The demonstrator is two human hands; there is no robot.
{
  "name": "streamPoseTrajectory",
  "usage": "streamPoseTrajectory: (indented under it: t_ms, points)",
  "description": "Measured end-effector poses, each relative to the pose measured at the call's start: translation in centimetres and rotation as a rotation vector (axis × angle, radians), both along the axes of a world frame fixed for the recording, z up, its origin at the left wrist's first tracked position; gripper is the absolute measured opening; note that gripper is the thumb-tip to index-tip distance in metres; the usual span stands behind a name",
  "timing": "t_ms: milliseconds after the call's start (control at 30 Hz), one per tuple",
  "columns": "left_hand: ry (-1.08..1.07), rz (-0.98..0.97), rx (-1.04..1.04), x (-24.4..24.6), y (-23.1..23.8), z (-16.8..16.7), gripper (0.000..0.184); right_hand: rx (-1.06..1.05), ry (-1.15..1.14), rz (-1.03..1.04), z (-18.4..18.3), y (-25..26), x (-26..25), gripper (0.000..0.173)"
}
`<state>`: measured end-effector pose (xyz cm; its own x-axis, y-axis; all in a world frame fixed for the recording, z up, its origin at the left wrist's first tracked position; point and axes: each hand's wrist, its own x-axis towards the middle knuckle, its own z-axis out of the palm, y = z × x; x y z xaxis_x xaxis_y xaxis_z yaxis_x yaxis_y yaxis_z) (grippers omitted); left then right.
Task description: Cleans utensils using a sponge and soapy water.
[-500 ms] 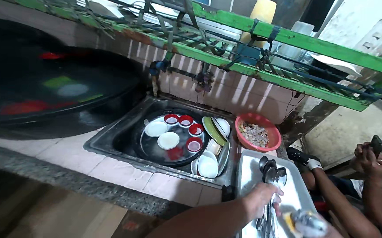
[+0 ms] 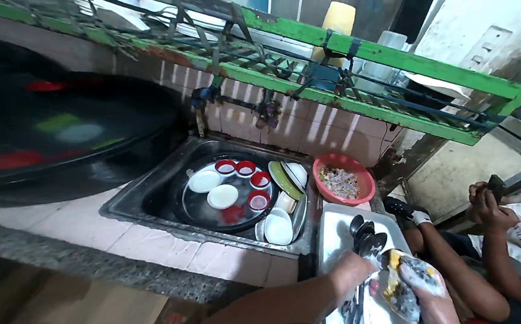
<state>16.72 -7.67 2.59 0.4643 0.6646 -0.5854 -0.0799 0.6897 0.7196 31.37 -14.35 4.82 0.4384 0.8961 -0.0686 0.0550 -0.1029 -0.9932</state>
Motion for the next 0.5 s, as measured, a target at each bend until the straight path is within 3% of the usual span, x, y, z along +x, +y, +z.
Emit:
streamPoseTrajectory:
  t_ms: [67,167,267,367,500]
  points:
    - [0.058,-0.049,0.039,0.1,-0.3,0.2,0.018,-0.081,-0.148,0.047,0.0,-0.1,-0.3,0.055]
    - [0.075,-0.100,0.081,0.5,-0.5,0.0,0.020,-0.112,-0.327,-0.073,-1.2,0.9,-0.1,0.057]
    - [0.100,-0.070,0.097,0.4,-0.3,-0.1,0.016,-0.050,-0.324,-0.156,-2.3,1.9,-0.9,0.058]
    - [0.154,-0.047,0.091,0.2,-0.2,-0.1,0.017,-0.141,-0.314,-0.045,-2.1,1.3,-2.4,0.058]
    - [0.149,-0.066,0.065,0.3,-0.2,-0.1,0.019,-0.147,-0.582,-0.035,-1.4,2.5,0.1,0.058]
